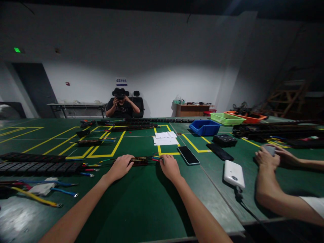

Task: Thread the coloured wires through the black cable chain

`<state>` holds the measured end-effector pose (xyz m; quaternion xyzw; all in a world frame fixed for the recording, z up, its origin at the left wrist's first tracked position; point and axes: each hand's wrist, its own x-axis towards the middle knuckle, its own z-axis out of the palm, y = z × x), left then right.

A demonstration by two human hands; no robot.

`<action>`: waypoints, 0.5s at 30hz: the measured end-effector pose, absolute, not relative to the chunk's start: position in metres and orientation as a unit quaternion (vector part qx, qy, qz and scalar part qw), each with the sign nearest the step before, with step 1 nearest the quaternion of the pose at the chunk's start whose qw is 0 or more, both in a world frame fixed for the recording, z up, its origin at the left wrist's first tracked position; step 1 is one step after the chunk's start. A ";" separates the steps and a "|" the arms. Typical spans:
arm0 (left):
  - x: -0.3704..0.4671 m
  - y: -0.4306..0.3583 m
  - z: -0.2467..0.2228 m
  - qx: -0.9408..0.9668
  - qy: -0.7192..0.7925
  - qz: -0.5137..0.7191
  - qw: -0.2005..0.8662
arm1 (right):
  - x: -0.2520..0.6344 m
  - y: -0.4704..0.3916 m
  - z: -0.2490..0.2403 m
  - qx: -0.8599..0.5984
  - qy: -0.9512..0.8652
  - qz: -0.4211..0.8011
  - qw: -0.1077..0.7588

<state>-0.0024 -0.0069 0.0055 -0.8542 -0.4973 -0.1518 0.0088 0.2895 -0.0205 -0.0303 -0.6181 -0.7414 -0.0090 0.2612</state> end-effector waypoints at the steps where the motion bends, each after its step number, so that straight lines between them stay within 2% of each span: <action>1: -0.002 -0.007 0.005 -0.854 -0.497 -0.152 0.008 | 0.290 -0.021 -0.030 -0.617 -0.742 -0.009 0.262; 15: 0.000 -0.009 0.008 -0.853 -0.499 -0.151 0.015 | 0.290 -0.020 -0.030 -0.620 -0.742 -0.006 0.255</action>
